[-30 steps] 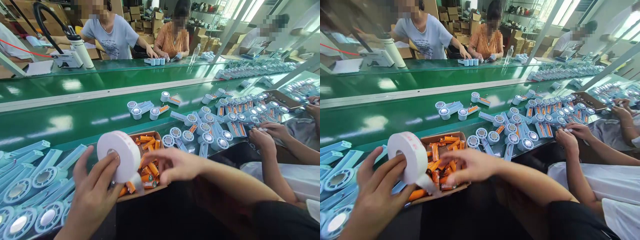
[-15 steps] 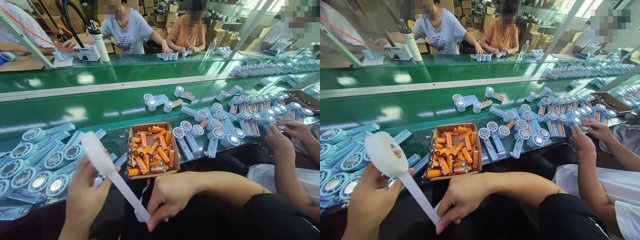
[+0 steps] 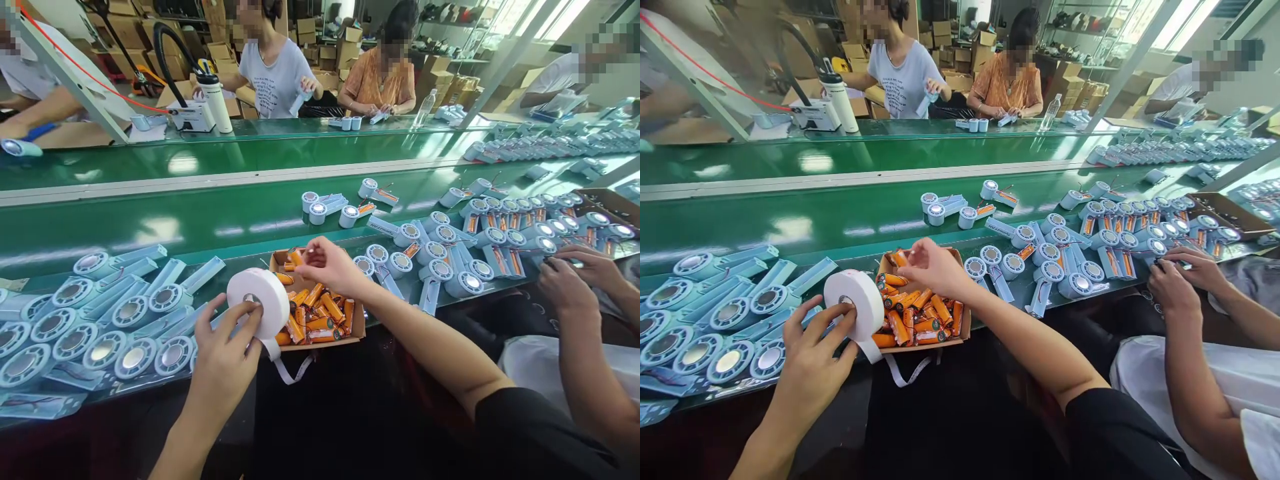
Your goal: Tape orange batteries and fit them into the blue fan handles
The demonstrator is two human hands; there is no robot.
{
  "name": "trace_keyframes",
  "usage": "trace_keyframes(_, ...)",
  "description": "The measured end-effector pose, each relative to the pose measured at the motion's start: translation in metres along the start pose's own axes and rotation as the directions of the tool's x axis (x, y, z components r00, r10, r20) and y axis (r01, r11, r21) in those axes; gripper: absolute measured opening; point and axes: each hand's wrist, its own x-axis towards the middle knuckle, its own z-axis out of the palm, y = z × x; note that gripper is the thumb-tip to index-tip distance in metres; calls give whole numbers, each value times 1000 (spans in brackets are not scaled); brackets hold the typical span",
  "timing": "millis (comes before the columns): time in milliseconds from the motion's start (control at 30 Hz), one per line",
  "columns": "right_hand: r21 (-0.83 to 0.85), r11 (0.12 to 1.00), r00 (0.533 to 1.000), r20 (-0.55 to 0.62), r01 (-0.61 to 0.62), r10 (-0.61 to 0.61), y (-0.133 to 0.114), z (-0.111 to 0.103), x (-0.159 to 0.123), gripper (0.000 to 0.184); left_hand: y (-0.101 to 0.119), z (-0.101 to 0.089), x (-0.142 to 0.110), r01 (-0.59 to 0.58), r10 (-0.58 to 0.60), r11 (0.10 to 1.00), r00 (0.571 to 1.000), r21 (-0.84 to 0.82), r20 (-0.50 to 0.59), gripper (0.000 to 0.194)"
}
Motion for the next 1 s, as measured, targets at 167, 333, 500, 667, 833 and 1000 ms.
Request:
trace_keyframes(167,172,979,990,63,113,-125,-32,-31,-42,36,5,-16,11,-125,117,985,991,121,71,43)
trace_keyframes(333,246,969,995,101,-12,-14,-30,-20,-51,33,4,-25,36,-302,281,934,951,189,128,44)
trace_keyframes(500,665,737,956,-278,120,96,6,17,-58,50,32,-12,39,-254,248,962,967,101,64,44)
trace_keyframes(667,550,738,760,-645,390,80,21,-66,-46,41,56,11,15,-201,235,953,963,-227,134,45)
trace_keyframes(833,310,862,723,-685,400,-90,16,-157,-28,58,11,38,105,-123,319,908,822,-401,472,76)
trace_keyframes(1000,316,892,816,-571,322,-92,15,-142,-7,75,12,136,262,5,15,1000,731,-28,682,54)
